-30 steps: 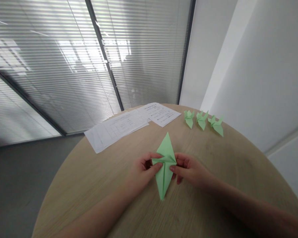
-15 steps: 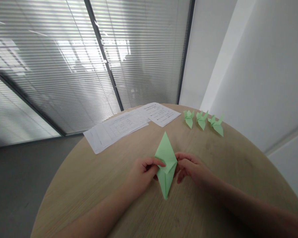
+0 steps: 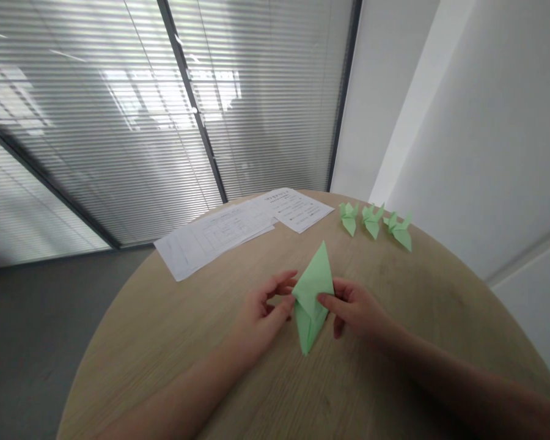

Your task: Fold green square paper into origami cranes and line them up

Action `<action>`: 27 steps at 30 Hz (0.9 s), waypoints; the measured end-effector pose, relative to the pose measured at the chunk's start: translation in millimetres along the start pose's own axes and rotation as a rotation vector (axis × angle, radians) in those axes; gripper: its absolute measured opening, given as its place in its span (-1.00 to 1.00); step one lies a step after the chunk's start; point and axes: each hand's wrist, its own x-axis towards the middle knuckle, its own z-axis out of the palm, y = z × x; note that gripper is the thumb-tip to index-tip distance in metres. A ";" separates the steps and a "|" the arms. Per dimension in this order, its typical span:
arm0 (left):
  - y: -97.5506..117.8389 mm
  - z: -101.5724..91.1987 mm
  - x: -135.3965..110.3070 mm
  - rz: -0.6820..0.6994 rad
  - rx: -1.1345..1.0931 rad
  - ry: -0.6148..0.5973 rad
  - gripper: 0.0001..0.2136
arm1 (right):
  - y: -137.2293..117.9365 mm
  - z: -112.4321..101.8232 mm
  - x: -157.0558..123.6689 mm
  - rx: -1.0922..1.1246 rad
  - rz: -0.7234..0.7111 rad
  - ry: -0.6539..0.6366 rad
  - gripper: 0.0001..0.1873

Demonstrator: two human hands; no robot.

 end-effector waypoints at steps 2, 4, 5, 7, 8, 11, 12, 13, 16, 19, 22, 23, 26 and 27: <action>-1.4 1.2 1.8 -0.074 -0.011 -0.023 -0.58 | -2.0 2.1 -2.7 -0.038 -0.018 0.013 -0.67; -3.6 4.0 2.5 -0.105 0.028 -0.072 -0.64 | -2.9 5.2 -5.9 -0.073 -0.027 0.008 -0.71; -4.4 5.7 2.4 -0.101 0.052 -0.096 -0.67 | -2.9 6.8 -7.4 -0.083 -0.031 0.004 -0.73; -5.1 9.3 1.0 -0.071 0.076 -0.134 -0.72 | -2.2 9.6 -9.7 -0.098 -0.037 -0.002 -0.76; -4.9 10.7 0.2 -0.060 0.073 -0.151 -0.74 | -1.8 10.5 -10.5 -0.105 -0.038 -0.003 -0.77; -2.4 11.9 -1.8 -0.080 0.036 -0.176 -0.76 | -1.6 11.0 -11.2 -0.114 -0.032 -0.009 -0.76; -1.4 11.3 -1.8 -0.100 0.017 -0.172 -0.75 | -2.0 10.3 -10.9 -0.108 -0.032 -0.019 -0.75; -0.4 10.2 -1.4 -0.123 0.001 -0.165 -0.74 | -2.7 9.1 -10.3 -0.098 -0.035 -0.033 -0.73; 1.4 5.9 1.8 -0.188 -0.020 -0.134 -0.72 | -5.6 4.5 -8.0 -0.068 -0.027 -0.080 -0.63; 1.1 2.4 6.2 -0.236 -0.046 -0.092 -0.70 | -7.1 0.9 -6.0 -0.072 0.002 -0.079 -0.54; -1.2 0.8 9.0 -0.262 -0.075 -0.076 -0.65 | -6.6 -0.6 -5.4 -0.055 -0.006 -0.030 -0.52; -2.1 0.4 9.3 -0.272 -0.078 -0.073 -0.64 | -6.4 -1.0 -5.5 -0.035 -0.017 -0.014 -0.52; -4.9 -0.9 9.2 -0.307 -0.092 -0.055 -0.60 | -6.3 -2.6 -5.7 0.037 -0.052 0.018 -0.51; -5.7 -1.4 9.0 -0.313 -0.099 -0.045 -0.60 | -6.3 -3.2 -5.6 0.052 -0.058 0.020 -0.51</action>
